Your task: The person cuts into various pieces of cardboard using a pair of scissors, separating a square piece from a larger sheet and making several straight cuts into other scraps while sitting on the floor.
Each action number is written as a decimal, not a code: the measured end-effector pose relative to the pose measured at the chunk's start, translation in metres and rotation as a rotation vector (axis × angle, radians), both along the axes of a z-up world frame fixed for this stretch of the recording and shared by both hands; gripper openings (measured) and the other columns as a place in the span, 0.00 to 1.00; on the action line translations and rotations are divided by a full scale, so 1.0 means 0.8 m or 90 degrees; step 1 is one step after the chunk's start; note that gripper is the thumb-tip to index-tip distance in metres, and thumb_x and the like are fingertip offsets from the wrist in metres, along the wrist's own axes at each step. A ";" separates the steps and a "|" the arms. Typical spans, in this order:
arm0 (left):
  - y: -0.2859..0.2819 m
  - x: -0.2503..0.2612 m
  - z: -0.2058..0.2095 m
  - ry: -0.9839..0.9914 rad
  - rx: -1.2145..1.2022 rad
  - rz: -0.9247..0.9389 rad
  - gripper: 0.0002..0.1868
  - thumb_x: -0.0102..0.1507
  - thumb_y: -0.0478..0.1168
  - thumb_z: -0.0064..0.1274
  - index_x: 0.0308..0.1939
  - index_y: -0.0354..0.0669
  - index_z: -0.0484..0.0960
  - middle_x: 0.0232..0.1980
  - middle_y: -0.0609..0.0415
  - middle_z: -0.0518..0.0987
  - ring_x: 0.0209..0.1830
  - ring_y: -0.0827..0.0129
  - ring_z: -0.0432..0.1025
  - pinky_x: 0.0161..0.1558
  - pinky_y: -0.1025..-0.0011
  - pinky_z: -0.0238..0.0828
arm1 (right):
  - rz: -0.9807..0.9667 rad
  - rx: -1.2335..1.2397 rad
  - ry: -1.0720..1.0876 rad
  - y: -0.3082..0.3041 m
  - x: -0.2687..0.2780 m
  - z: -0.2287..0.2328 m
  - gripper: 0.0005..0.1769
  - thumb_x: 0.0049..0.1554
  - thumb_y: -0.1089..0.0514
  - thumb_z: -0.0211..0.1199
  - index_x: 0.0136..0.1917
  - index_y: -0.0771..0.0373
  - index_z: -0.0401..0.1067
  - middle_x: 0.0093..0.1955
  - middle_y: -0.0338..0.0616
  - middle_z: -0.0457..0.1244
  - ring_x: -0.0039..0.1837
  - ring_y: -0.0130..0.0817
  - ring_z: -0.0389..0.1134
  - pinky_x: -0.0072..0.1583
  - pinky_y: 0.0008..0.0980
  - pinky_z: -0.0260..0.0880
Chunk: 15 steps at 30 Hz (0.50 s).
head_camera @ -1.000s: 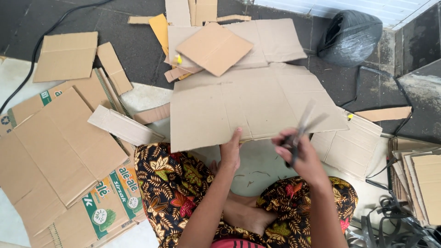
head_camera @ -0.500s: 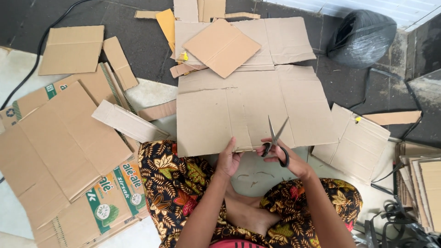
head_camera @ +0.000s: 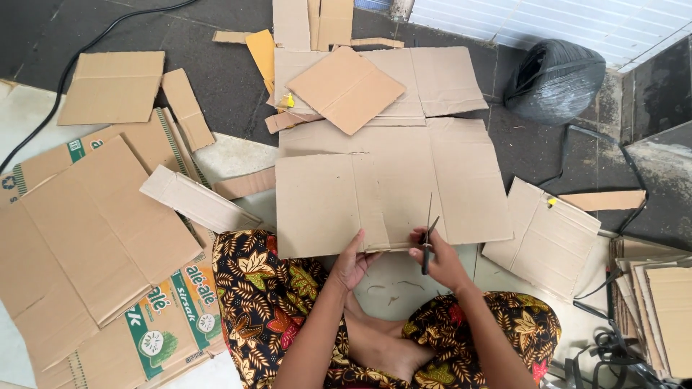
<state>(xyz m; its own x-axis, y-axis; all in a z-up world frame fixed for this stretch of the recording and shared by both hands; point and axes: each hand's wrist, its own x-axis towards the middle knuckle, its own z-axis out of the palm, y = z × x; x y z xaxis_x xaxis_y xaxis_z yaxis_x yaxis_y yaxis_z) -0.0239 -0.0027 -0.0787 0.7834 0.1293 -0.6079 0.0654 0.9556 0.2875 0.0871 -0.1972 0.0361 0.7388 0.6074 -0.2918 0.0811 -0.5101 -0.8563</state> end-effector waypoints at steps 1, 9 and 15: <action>-0.005 -0.001 0.002 -0.001 0.001 -0.001 0.27 0.65 0.48 0.61 0.65 0.42 0.75 0.66 0.42 0.76 0.61 0.48 0.75 0.59 0.55 0.81 | -0.001 0.001 -0.001 -0.005 -0.012 -0.027 0.32 0.55 0.51 0.72 0.70 0.57 0.66 0.62 0.51 0.69 0.69 0.46 0.68 0.70 0.46 0.69; 0.000 0.001 0.061 0.072 0.139 -0.184 0.34 0.63 0.53 0.54 0.69 0.38 0.72 0.64 0.51 0.78 0.54 0.64 0.75 0.61 0.70 0.76 | 0.064 -0.079 -0.324 -0.018 -0.046 -0.092 0.37 0.58 0.44 0.66 0.74 0.57 0.56 0.69 0.50 0.59 0.69 0.49 0.65 0.57 0.46 0.72; 0.002 -0.004 0.061 0.044 0.094 -0.137 0.27 0.64 0.50 0.55 0.62 0.38 0.77 0.61 0.48 0.81 0.59 0.61 0.75 0.62 0.65 0.77 | 0.098 -0.148 -0.278 -0.027 -0.049 -0.110 0.40 0.58 0.41 0.65 0.77 0.50 0.53 0.78 0.48 0.52 0.80 0.48 0.51 0.64 0.50 0.68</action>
